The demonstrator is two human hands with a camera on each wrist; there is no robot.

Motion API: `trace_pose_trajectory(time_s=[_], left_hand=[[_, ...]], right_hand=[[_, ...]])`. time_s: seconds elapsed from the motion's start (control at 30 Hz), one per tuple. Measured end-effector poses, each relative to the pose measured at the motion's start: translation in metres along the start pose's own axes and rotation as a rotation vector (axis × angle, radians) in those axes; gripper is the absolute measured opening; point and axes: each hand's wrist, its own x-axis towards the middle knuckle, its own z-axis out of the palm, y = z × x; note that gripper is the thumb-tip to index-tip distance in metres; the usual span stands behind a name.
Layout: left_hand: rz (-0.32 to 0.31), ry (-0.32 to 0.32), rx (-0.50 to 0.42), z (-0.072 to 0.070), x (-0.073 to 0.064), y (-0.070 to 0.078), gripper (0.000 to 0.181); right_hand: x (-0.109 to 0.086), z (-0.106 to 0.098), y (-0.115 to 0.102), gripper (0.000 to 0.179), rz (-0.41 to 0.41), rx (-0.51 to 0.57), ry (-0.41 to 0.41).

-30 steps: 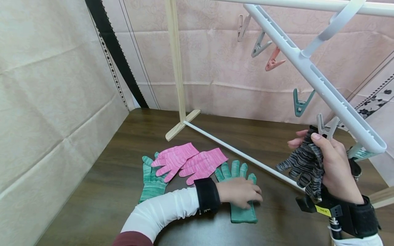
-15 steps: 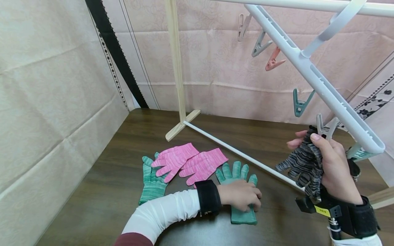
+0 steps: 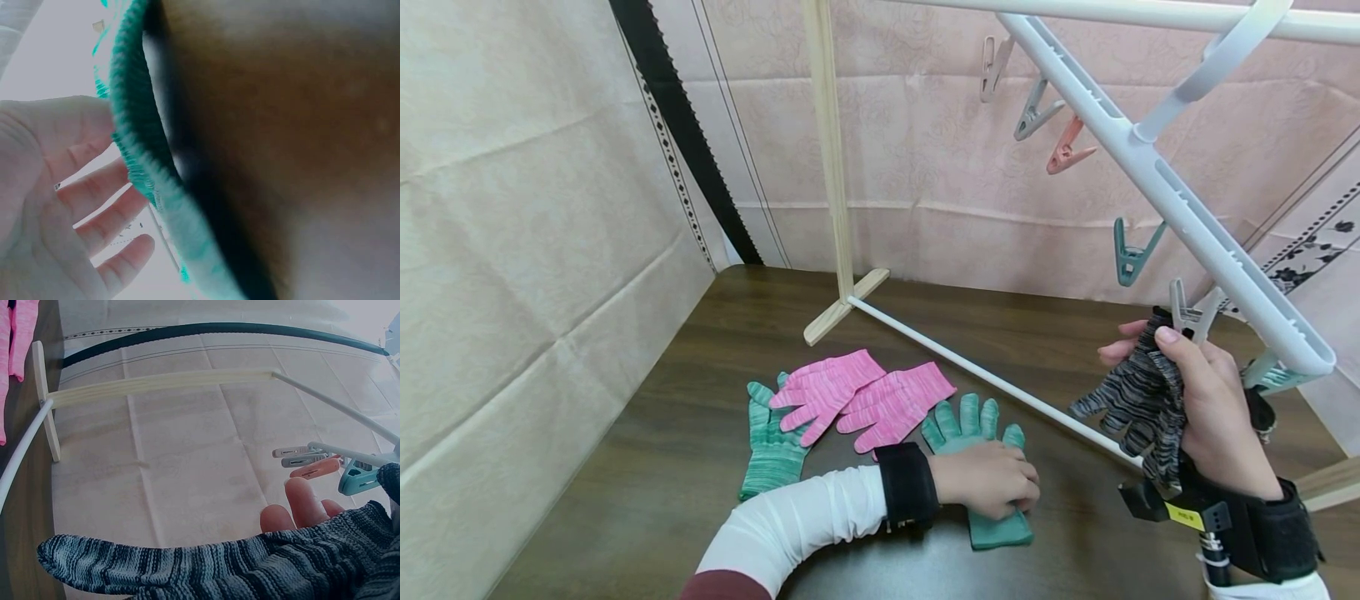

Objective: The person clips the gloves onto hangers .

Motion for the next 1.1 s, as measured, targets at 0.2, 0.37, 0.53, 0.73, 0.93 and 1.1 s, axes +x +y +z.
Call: trace_pose_trajectory(time_s=[0.2,0.37,0.53,0.73,0.93,1.1], left_hand=[[0.01,0.12,0.013,-0.004,-0.005,-0.004,0.007],[-0.003,0.236,0.003,-0.01,-0.012,-0.009,0.007],[-0.013,0.336,-0.016,-0.014,-0.019,-0.014,0.008],[-0.019,0.408,-0.059,-0.019,-0.025,-0.019,0.011],[-0.037,0.444,-0.108,-0.021,-0.029,-0.024,0.023],[-0.044,0.463,-0.136,-0.025,-0.032,-0.026,0.032]], right_hand=[[0.0,0.001,0.0,0.029,-0.007,0.001,0.004],[0.0,0.001,-0.001,0.029,-0.011,0.015,-0.007],[0.0,0.001,-0.002,0.028,-0.014,0.04,-0.03],[0.0,0.002,-0.002,0.028,-0.01,0.037,-0.03],[0.0,0.003,-0.003,0.028,-0.015,0.048,-0.043],[0.0,0.003,-0.003,0.029,-0.018,0.044,-0.047]])
